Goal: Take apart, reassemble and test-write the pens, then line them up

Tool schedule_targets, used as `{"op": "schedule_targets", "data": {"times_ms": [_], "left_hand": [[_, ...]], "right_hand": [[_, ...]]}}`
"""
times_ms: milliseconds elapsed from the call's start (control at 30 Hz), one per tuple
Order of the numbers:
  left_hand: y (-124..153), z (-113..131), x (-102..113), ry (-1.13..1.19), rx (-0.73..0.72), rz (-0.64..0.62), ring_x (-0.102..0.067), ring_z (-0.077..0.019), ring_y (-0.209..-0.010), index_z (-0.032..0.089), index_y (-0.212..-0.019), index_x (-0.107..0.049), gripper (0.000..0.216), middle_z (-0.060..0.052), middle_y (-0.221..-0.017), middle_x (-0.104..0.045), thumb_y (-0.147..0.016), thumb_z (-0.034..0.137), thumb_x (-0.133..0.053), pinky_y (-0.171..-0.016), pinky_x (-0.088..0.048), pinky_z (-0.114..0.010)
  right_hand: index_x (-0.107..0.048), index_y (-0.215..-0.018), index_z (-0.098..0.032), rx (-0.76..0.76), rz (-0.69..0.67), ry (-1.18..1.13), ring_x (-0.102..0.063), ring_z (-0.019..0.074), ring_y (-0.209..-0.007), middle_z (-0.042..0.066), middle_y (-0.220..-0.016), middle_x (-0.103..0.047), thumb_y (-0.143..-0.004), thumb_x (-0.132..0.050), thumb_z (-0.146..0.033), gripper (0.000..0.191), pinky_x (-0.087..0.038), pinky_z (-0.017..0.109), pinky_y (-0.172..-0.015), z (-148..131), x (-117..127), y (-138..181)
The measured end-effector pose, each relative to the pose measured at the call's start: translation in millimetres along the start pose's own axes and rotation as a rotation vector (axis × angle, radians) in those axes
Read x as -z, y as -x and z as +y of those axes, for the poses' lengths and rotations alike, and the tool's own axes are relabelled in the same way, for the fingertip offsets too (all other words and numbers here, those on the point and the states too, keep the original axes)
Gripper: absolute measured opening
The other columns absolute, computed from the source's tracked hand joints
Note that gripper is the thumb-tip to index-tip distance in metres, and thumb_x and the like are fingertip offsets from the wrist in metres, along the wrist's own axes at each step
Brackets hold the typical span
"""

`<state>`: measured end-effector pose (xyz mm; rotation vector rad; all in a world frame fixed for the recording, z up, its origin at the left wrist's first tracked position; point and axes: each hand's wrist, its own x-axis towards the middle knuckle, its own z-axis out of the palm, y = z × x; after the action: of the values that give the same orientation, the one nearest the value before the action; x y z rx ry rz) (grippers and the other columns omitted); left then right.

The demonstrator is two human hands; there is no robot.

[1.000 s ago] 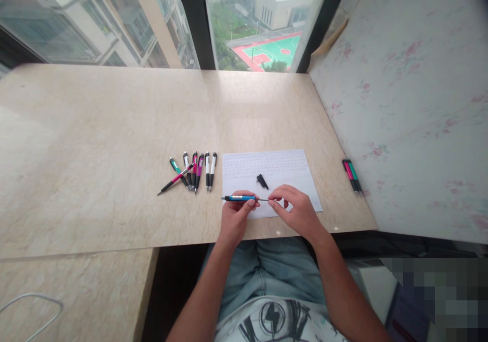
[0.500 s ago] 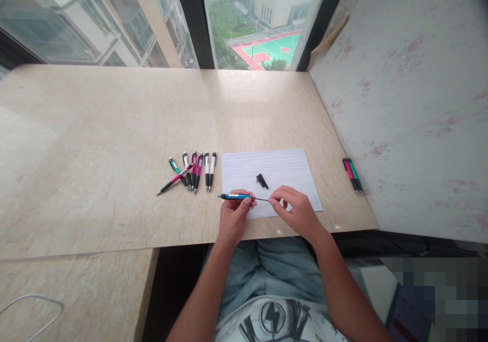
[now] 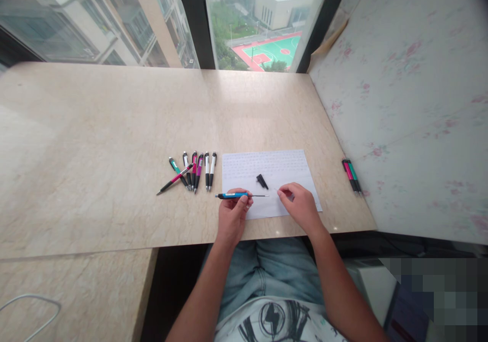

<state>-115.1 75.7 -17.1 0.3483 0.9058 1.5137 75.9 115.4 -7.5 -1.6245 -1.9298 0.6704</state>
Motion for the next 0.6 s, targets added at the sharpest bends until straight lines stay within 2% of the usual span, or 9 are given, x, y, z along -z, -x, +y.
{"op": "schedule_targets", "data": {"times_ms": [133,400,600], "left_hand": [[0.3,0.8,-0.5,-0.015,0.003,0.003,-0.061,-0.0093,-0.07,0.018,-0.088,-0.069,0.019,-0.002,-0.083,-0.069,-0.074,0.024,-0.082,-0.065,-0.049,-0.021],[1.4,1.7,-2.1,-0.001,0.008,-0.008,-0.06,-0.0084,-0.069,0.018,-0.086,-0.069,0.018,-0.002,-0.083,-0.069,-0.074,0.024,-0.081,-0.067,-0.048,-0.021],[1.4,0.6,-1.6,-0.027,0.004,-0.001,-0.061,-0.0094,-0.07,0.018,-0.087,-0.069,0.02,-0.002,-0.084,-0.069,-0.074,0.026,-0.081,-0.068,-0.049,-0.023]], "right_hand": [[-0.067,-0.08,-0.021,0.001,0.041,0.126,-0.062,0.0218,-0.077,0.007,-0.083,-0.069,-0.089,-0.056,-0.027,0.016,-0.047,0.035,-0.072,-4.3,-14.1,-13.1],[-0.066,-0.082,-0.021,-0.003,0.063,0.2,-0.061,0.0227,-0.083,0.007,-0.085,-0.068,-0.09,-0.056,-0.027,0.014,-0.044,0.033,-0.07,-17.7,-28.7,-27.9],[-0.069,-0.086,-0.019,-0.027,0.057,0.046,-0.062,0.0208,-0.078,0.007,-0.087,-0.069,-0.094,-0.051,-0.029,0.022,-0.046,0.034,-0.073,-19.5,-21.2,-24.5]]}}
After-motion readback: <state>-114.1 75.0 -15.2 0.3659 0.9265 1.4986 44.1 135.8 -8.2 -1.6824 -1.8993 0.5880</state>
